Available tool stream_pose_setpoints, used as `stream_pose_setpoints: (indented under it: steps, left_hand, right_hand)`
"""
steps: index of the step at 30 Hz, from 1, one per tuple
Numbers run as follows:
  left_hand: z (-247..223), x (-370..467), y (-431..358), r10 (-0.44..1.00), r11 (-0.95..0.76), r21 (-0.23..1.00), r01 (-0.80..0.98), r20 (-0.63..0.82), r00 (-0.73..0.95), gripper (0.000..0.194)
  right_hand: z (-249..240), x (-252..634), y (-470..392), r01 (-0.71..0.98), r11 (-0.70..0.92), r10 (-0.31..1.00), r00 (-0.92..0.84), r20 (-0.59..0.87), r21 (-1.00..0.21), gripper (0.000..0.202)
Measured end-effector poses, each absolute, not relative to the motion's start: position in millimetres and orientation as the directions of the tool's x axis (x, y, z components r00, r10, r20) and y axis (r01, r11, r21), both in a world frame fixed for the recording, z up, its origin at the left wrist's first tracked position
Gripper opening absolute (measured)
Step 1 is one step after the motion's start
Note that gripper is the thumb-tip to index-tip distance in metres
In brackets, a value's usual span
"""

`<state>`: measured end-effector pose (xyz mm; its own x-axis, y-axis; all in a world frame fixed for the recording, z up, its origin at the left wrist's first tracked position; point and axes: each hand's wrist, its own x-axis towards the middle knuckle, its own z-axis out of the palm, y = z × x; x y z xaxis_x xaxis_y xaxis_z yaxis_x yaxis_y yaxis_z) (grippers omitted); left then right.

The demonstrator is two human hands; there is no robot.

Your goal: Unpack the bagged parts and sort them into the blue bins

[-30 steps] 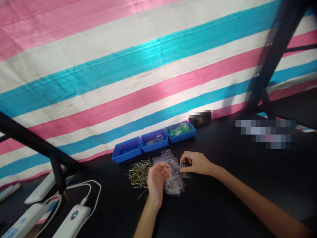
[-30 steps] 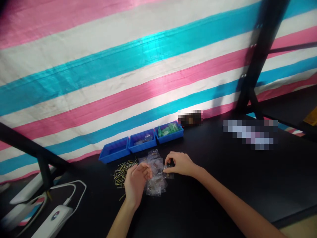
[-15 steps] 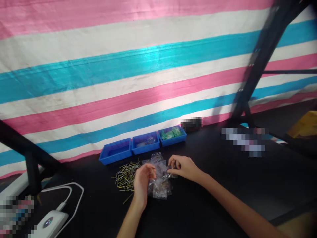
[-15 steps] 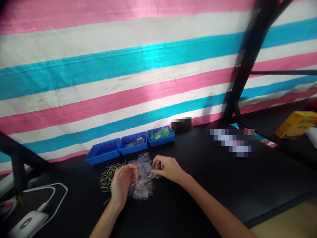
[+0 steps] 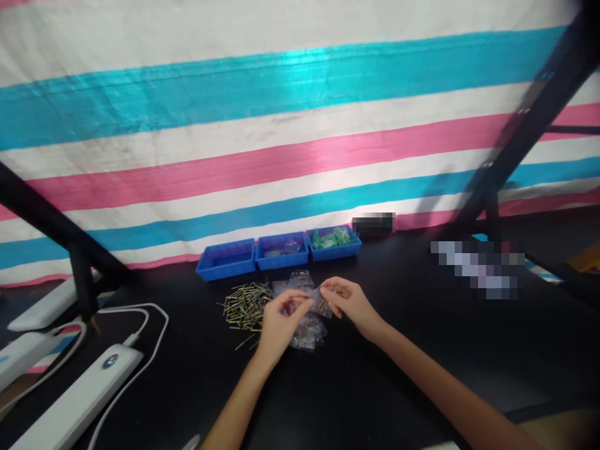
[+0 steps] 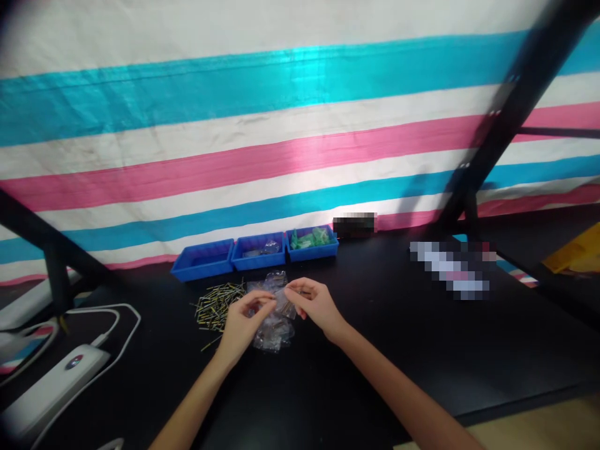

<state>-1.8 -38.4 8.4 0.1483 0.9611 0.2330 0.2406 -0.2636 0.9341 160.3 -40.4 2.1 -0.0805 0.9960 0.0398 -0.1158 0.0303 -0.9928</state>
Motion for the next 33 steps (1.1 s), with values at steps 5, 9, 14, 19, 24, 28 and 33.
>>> stream_pose_setpoints:
  steps: [5,9,14,19,24,28,33]
  left_hand:
    - [3,2,-39,0.981,-0.175,0.978,0.116,0.163,0.108,0.017]
    - [2,1,-39,0.987,-0.151,0.988,0.036,0.149,0.056,0.018]
    - [8,0,-42,0.990,-0.134,0.991,0.009,0.133,0.050,0.020]
    - [17,-1,-47,0.986,-0.160,0.987,0.011,0.159,0.049,0.020]
    - [20,-1,-48,0.985,-0.166,0.985,0.047,0.163,0.061,0.025]
    - [19,0,-49,0.983,-0.169,0.984,0.051,0.165,0.075,0.027]
    - [20,0,-53,0.981,-0.164,0.985,0.059,0.157,0.110,0.028]
  right_hand:
    - [0,160,-42,-0.161,-0.044,0.990,-0.140,-0.021,-0.986,0.034]
    - [-2,162,-39,-0.171,-0.059,0.992,-0.122,-0.039,-0.984,0.039]
    - [2,161,-42,-0.162,-0.073,0.991,-0.127,-0.052,-0.984,0.037]
    - [12,158,-49,-0.200,-0.052,0.989,-0.147,-0.022,-0.979,0.034]
    - [13,158,-50,-0.211,-0.028,0.993,-0.119,-0.003,-0.977,0.031]
    - [14,158,-51,-0.230,-0.033,0.993,-0.119,-0.005,-0.973,0.028]
    - [16,154,-56,-0.206,-0.058,0.986,-0.167,-0.023,-0.977,0.030]
